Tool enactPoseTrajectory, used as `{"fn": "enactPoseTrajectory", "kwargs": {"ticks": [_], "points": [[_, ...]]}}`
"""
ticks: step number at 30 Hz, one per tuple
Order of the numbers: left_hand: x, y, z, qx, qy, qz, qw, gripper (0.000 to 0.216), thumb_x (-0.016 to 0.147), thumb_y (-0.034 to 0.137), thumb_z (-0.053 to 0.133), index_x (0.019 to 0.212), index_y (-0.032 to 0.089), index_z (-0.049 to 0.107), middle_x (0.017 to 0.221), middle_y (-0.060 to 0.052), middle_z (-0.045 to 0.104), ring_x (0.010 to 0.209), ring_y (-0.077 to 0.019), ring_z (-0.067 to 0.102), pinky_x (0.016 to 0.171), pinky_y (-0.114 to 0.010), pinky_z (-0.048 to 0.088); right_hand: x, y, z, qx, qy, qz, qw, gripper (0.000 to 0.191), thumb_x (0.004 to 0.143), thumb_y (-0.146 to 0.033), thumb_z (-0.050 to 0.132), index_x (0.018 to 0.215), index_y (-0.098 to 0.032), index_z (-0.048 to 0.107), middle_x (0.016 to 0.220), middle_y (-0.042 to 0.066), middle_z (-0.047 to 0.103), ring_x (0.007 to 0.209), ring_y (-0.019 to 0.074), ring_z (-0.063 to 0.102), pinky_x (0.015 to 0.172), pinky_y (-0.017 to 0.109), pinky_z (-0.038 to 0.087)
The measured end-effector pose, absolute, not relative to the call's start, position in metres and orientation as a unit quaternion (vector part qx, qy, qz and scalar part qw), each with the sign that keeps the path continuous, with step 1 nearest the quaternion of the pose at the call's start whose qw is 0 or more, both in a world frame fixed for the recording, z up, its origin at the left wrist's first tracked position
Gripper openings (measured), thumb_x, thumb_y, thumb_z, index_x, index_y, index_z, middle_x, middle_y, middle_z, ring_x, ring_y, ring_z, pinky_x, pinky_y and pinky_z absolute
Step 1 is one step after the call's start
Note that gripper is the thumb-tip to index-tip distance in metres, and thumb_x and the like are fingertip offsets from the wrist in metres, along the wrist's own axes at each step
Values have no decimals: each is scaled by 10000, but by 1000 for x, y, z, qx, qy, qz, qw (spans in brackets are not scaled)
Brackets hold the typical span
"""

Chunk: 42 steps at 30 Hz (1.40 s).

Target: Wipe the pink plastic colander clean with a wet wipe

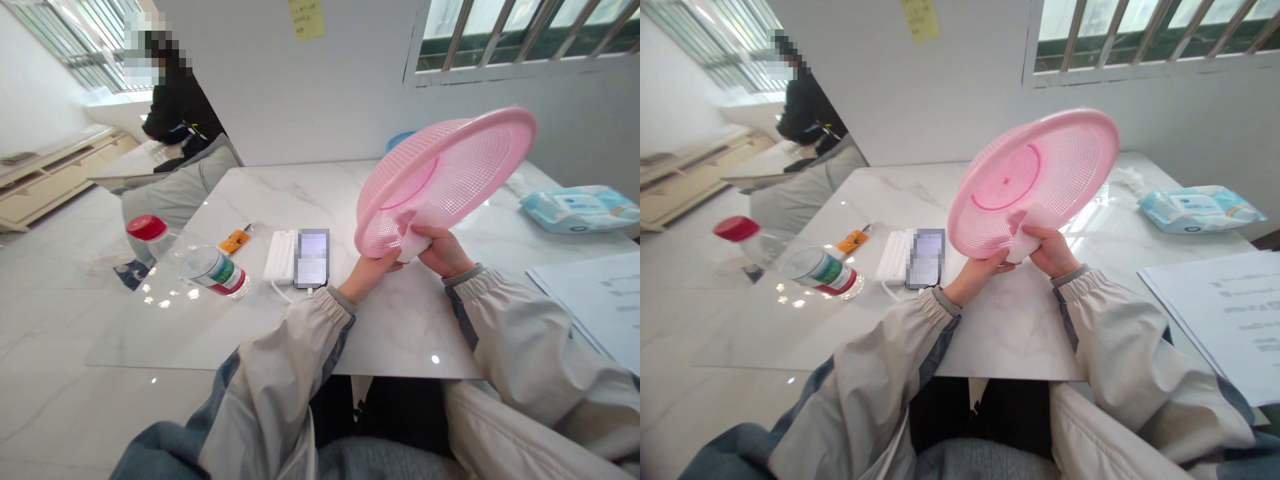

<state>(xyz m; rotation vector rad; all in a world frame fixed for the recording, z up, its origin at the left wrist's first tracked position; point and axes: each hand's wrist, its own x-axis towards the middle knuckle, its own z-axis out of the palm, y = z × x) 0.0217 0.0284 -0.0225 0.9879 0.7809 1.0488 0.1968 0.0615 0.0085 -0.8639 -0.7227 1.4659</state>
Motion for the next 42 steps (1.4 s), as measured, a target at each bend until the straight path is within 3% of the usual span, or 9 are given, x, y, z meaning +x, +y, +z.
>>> {"fn": "enactPoseTrajectory", "kwargs": {"ticks": [8,14,23,27,32,36,39,42], "points": [[22,27,-20,438,356,450,692,727,932,563,870,1494,146,668,1246,-203,803,1020,-311,837,1059,-539,671,197,57,15,-372,-328,648,578,307,773,-168,872,1072,-220,827,1204,73,843,1236,301,770,1180,447,614],[19,22,-13,440,324,428,720,703,986,519,819,1557,169,604,1405,-230,752,1039,-322,846,1076,-555,659,196,56,16,-379,-339,645,570,281,785,-194,870,1060,-243,838,1210,48,849,1241,296,761,1184,464,611],[16,24,-8,410,246,410,777,771,916,424,899,1611,291,594,1593,-172,657,1378,-388,707,1171,-641,584,196,56,14,-364,-338,654,571,274,812,-199,867,1079,-246,829,1204,44,844,1253,287,765,1224,460,584],[16,21,-4,430,260,450,738,666,921,367,876,1551,324,661,1639,-126,626,1533,-405,566,1165,-625,587,196,56,14,-348,-346,659,570,297,831,-175,847,1120,-245,828,1227,40,840,1290,277,752,1212,423,593],[17,25,-11,507,323,483,636,524,946,397,833,1448,275,743,1577,-132,681,1511,-391,589,1237,-622,515,201,57,11,-336,-370,666,554,316,871,-178,831,1172,-274,826,1289,22,834,1336,278,739,1186,449,619],[18,30,-20,565,320,518,557,577,974,392,808,1528,285,689,1649,-106,629,1599,-333,520,1380,-557,346,207,59,6,-354,-371,673,533,318,875,-226,860,1189,-276,832,1304,33,836,1308,304,760,1117,483,672],[19,32,-24,576,306,533,539,613,971,401,816,1552,273,667,1667,-108,612,1615,-327,504,1389,-530,332,209,59,3,-368,-368,677,520,321,884,-240,856,1200,-292,833,1294,28,842,1276,311,779,1060,493,704],[19,35,-25,578,297,539,537,623,970,434,823,1548,257,671,1664,-125,612,1619,-334,500,1397,-526,314,208,59,5,-354,-376,680,520,368,900,-218,832,1259,-297,823,1340,19,830,1325,297,759,1106,476,685]]}}
